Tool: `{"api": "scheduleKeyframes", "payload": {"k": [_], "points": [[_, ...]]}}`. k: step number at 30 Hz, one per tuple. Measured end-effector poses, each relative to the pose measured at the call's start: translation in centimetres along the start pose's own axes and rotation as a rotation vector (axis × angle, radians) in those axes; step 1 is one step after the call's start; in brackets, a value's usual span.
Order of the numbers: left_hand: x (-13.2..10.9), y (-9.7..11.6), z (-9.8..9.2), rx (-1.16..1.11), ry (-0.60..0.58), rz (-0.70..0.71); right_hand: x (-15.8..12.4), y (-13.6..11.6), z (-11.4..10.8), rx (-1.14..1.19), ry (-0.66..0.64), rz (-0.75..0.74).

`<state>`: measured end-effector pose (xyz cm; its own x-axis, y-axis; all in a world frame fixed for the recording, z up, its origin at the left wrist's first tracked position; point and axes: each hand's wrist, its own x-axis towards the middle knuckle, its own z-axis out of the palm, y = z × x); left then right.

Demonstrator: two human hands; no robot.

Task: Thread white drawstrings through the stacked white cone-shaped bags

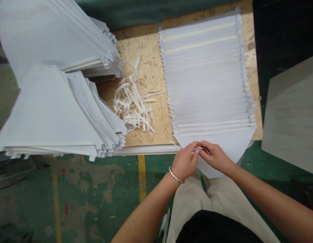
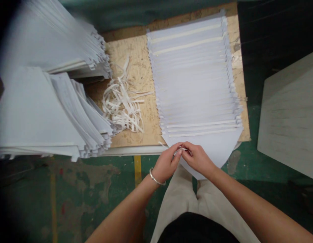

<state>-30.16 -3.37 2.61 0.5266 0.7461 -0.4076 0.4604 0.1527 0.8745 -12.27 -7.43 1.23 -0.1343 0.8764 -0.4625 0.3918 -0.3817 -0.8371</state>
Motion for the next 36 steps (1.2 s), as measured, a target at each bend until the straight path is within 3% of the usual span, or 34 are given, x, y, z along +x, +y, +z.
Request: {"api": "scheduleKeyframes", "payload": {"k": [4,9,15,19,23,27,32,36], "points": [[1.8,-0.8,0.3,-0.057,-0.141,-0.16,-0.4,0.7,-3.2,0.08,0.001,0.115],[2.7,-2.9,-1.8,-0.06,-0.126,-0.192,-1.2,3.4,-8.0,0.109,0.031,0.255],[4.7,-4.9,-2.9,-0.028,-0.007,-0.218,-0.8,7.5,-12.0,0.027,0.09,0.266],[6.0,-5.4,-3.3,-0.021,0.089,-0.252,-0.4,9.2,-13.7,-0.188,0.203,0.253],[7.1,-5.6,-3.6,-0.002,0.198,-0.26,0.0,9.8,-14.9,-0.42,0.337,0.296],[8.3,-6.4,-3.5,-0.037,0.3,-0.282,0.8,10.1,-16.1,-0.368,0.331,0.295],[9.9,-7.5,-2.7,-0.044,0.464,-0.288,1.9,9.7,-17.2,-0.411,0.462,0.415],[10.6,-7.6,-2.2,-0.043,0.486,-0.284,2.1,10.3,-17.9,-0.458,0.484,0.427]]}}
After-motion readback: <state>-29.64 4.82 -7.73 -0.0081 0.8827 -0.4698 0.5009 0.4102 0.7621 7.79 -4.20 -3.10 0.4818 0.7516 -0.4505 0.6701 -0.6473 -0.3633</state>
